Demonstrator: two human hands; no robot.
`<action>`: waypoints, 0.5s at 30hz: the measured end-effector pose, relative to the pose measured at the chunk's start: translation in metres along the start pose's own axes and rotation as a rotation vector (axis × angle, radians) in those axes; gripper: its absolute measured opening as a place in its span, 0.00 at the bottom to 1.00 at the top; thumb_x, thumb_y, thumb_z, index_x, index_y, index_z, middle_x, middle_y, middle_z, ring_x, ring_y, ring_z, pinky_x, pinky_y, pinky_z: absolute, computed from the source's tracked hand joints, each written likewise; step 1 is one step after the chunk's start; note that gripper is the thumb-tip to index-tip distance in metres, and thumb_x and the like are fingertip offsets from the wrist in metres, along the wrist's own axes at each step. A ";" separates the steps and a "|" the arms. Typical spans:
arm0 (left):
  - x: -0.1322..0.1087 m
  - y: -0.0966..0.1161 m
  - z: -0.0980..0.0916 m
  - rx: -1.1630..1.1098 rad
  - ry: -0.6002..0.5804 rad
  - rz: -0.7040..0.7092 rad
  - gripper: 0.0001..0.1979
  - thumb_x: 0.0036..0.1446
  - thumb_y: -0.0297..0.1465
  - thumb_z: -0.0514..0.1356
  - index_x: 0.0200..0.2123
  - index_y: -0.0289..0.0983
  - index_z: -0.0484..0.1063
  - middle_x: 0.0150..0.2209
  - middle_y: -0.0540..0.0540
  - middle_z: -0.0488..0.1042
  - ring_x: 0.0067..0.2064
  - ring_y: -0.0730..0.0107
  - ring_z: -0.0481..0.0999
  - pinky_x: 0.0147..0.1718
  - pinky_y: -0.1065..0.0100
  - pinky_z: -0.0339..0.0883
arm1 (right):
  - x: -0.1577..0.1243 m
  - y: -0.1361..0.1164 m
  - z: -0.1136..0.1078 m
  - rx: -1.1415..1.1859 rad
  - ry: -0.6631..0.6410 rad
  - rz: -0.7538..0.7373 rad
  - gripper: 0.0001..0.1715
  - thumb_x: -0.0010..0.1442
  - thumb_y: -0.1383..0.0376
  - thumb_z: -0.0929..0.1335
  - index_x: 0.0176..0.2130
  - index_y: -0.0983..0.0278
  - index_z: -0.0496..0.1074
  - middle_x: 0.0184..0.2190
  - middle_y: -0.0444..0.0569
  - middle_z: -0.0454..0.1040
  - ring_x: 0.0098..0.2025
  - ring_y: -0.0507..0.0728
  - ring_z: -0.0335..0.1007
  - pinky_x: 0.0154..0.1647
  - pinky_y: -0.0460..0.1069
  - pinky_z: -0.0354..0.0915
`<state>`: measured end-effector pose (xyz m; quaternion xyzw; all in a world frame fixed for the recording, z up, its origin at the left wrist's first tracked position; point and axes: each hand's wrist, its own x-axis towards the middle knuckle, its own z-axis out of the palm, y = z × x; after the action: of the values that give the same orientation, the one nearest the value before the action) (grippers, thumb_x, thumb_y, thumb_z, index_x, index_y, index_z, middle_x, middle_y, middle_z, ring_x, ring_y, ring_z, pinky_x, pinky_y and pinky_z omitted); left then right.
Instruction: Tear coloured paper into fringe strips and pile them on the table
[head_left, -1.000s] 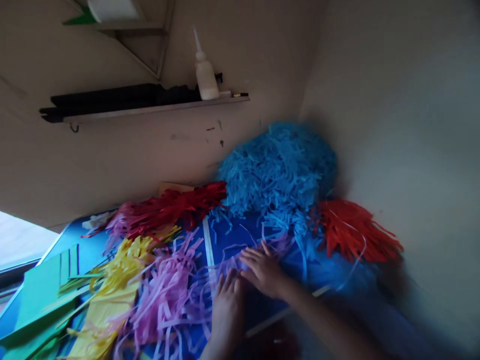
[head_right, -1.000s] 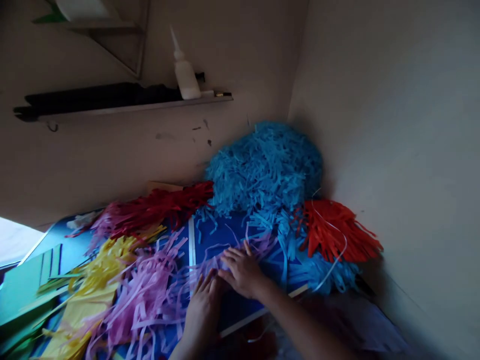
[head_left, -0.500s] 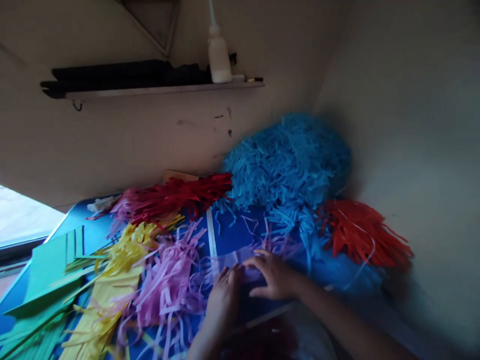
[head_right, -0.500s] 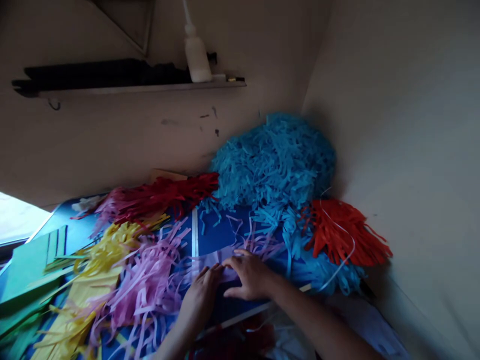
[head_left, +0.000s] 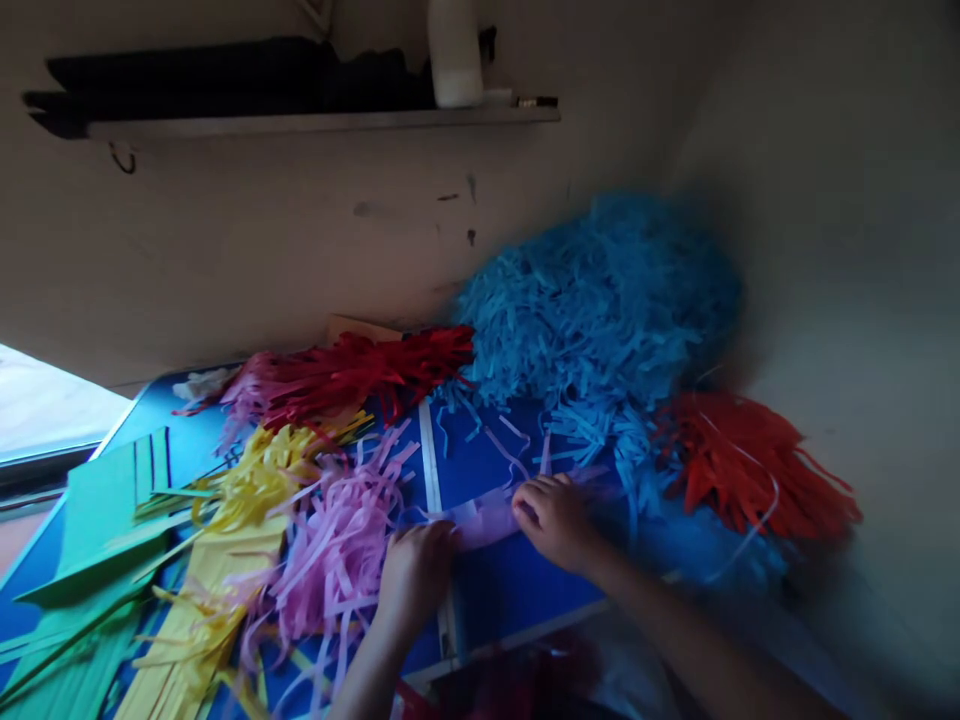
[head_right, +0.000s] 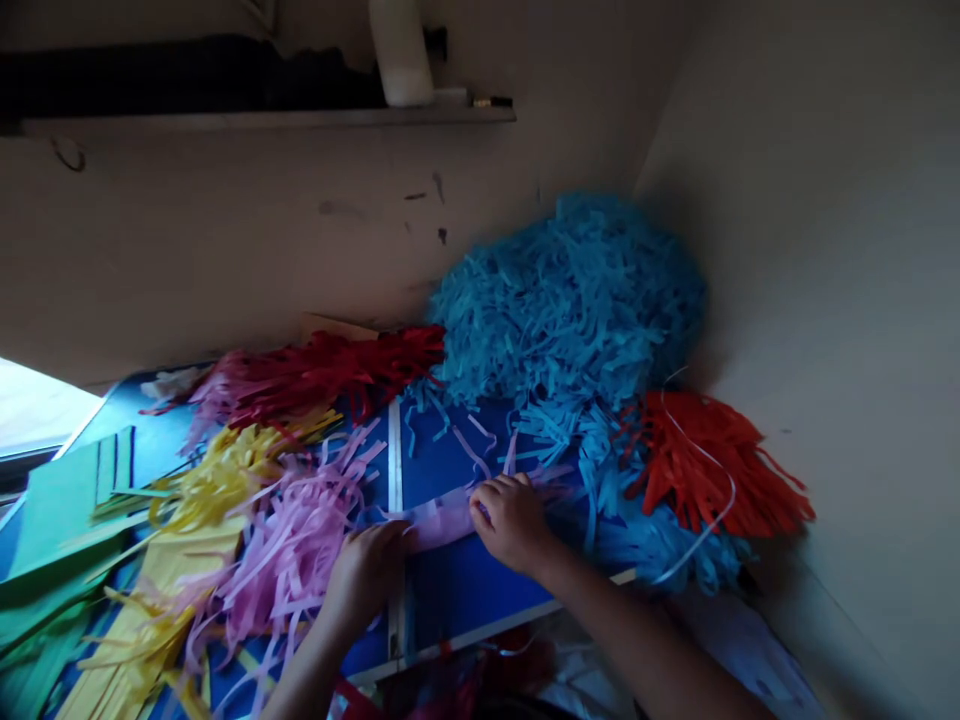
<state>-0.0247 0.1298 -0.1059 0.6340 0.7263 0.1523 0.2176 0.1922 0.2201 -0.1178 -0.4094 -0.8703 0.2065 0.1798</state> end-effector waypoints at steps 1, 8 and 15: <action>0.000 0.002 0.000 0.002 0.010 -0.011 0.12 0.63 0.30 0.52 0.36 0.41 0.76 0.34 0.46 0.82 0.38 0.64 0.80 0.37 0.67 0.64 | 0.001 -0.002 0.002 0.006 0.013 0.013 0.05 0.63 0.67 0.67 0.33 0.62 0.72 0.33 0.44 0.78 0.39 0.55 0.72 0.42 0.51 0.51; -0.001 0.008 0.002 0.144 0.075 -0.079 0.12 0.64 0.33 0.53 0.35 0.41 0.76 0.30 0.48 0.81 0.36 0.61 0.80 0.44 0.60 0.59 | 0.011 -0.006 0.016 -0.064 -0.026 0.103 0.07 0.63 0.63 0.70 0.31 0.60 0.74 0.28 0.41 0.79 0.34 0.55 0.74 0.42 0.51 0.52; 0.005 0.009 0.007 0.182 0.056 -0.154 0.12 0.65 0.33 0.51 0.39 0.39 0.74 0.32 0.46 0.81 0.36 0.61 0.79 0.43 0.59 0.56 | 0.011 -0.006 0.023 -0.168 0.026 0.089 0.10 0.65 0.63 0.68 0.31 0.61 0.74 0.26 0.43 0.78 0.32 0.56 0.73 0.40 0.52 0.52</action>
<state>-0.0140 0.1361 -0.1080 0.5891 0.7894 0.0864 0.1497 0.1714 0.2204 -0.1326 -0.4638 -0.8632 0.1352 0.1467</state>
